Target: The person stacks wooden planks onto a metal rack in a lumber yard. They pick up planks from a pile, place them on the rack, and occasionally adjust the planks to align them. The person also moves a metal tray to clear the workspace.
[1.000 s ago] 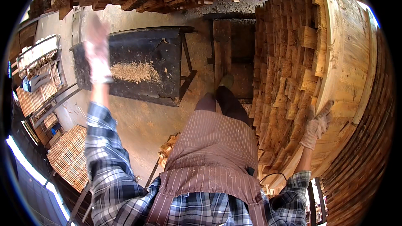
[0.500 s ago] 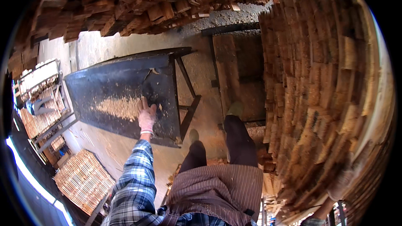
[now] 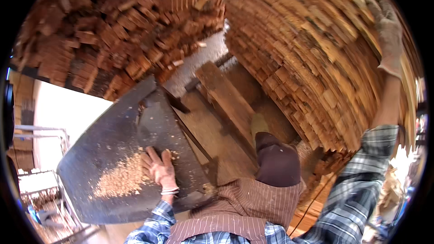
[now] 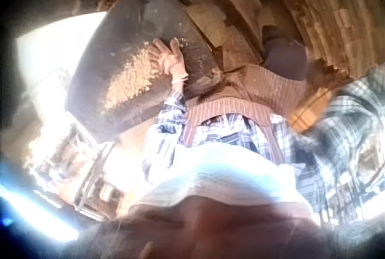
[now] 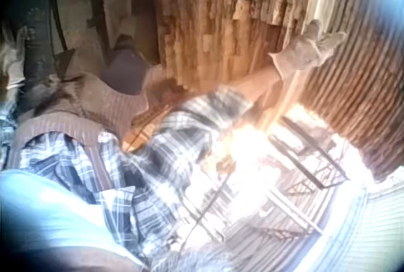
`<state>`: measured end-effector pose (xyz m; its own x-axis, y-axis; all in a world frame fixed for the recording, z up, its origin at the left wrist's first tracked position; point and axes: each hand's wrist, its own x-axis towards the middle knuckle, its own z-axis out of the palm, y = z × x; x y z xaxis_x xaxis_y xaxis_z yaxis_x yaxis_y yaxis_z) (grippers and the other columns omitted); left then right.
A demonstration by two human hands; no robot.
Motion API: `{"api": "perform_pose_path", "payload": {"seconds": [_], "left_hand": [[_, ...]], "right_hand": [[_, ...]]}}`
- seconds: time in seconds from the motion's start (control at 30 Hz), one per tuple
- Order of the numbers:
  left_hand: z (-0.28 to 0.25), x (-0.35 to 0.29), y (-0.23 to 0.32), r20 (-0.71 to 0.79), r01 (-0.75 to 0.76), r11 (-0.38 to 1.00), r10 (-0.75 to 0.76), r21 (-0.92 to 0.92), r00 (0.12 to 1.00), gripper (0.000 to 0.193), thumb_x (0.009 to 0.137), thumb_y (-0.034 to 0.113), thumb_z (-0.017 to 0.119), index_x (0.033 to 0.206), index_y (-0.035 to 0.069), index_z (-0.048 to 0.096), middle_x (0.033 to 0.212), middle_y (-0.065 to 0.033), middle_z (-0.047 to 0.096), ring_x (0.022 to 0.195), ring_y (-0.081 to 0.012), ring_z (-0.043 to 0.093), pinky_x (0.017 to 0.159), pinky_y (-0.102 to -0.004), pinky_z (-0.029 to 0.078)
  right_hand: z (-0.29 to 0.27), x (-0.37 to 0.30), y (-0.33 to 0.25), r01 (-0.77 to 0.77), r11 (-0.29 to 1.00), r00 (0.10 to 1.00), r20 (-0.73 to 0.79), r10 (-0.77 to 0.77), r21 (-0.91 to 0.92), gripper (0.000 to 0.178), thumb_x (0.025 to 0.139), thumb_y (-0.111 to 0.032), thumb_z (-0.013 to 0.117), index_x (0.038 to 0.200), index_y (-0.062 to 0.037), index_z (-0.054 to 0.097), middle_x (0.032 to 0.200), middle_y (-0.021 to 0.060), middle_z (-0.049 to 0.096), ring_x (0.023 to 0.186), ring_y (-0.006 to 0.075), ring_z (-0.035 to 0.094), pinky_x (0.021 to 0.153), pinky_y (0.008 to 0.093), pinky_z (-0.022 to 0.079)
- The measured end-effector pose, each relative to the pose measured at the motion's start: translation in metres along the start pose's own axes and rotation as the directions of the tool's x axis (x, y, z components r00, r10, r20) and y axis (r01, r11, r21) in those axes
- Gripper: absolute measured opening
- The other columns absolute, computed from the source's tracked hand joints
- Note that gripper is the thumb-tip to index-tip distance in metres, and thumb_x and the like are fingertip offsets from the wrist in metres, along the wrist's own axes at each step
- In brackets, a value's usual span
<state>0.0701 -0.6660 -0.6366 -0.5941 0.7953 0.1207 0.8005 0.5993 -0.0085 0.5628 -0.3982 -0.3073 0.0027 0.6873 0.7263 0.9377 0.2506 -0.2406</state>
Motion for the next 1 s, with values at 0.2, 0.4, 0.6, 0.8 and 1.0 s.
{"api": "perform_pose_path", "payload": {"seconds": [0.2,0.4,0.6,0.8,1.0], "left_hand": [[0.013,-0.043,-0.013,-0.156,-0.340,0.937,0.325,-0.076,0.933,0.065,0.093,0.055,0.046,0.136,0.006,0.046,0.136,-0.0195,0.048,0.127,-0.0367,0.044,0.105,-0.0485,0.034],[0.002,-0.053,-0.058,-0.165,-0.377,0.925,0.367,-0.037,0.916,0.069,0.094,0.059,0.041,0.128,0.000,0.053,0.110,-0.0194,0.061,0.102,-0.0383,0.057,0.092,-0.0434,0.046],[-0.056,-0.106,-0.040,0.097,-0.330,0.944,0.331,-0.028,0.939,0.071,0.094,0.060,0.036,0.133,0.002,0.048,0.125,-0.0230,0.051,0.113,-0.0397,0.050,0.096,-0.0480,0.039],[-0.043,-0.100,-0.035,0.119,-0.308,0.949,0.314,-0.060,0.942,0.069,0.095,0.061,0.034,0.137,0.007,0.045,0.134,-0.0214,0.046,0.122,-0.0361,0.044,0.102,-0.0491,0.034],[-0.040,-0.093,-0.032,0.060,-0.306,0.948,0.311,-0.089,0.948,0.069,0.095,0.062,0.033,0.141,0.011,0.043,0.141,-0.0200,0.041,0.129,-0.0331,0.040,0.107,-0.0500,0.029]], "right_hand": [[-0.141,-0.115,0.004,-0.175,0.970,0.971,-0.131,0.198,0.167,0.022,0.092,-0.026,0.057,0.109,-0.0123,0.053,0.102,0.0057,0.046,0.093,0.0170,0.040,0.079,0.0293,0.031],[-0.424,-0.238,0.015,0.009,0.681,0.632,-0.531,0.564,0.733,0.009,0.090,-0.013,0.060,0.082,-0.0135,0.055,0.064,-0.0058,0.044,0.053,0.0061,0.040,0.047,0.0219,0.030],[-0.542,-0.422,-0.051,-0.707,0.686,0.493,-0.576,0.653,0.173,0.044,0.098,-0.029,0.049,0.138,-0.0096,0.048,0.102,0.0085,0.065,0.079,0.0106,0.059,0.084,0.0309,0.053],[-0.300,-0.632,0.022,-0.314,0.600,0.568,0.361,0.739,-0.735,0.039,0.091,-0.017,0.055,0.130,-0.0127,0.053,0.127,0.0091,0.049,0.115,0.0210,0.045,0.098,0.0312,0.043],[-0.156,-0.721,-0.011,-0.854,0.403,0.170,0.554,0.815,-0.330,0.032,0.083,-0.025,0.056,0.106,-0.0050,0.068,0.098,0.0220,0.067,0.096,0.0342,0.065,0.083,0.0409,0.052]]}}
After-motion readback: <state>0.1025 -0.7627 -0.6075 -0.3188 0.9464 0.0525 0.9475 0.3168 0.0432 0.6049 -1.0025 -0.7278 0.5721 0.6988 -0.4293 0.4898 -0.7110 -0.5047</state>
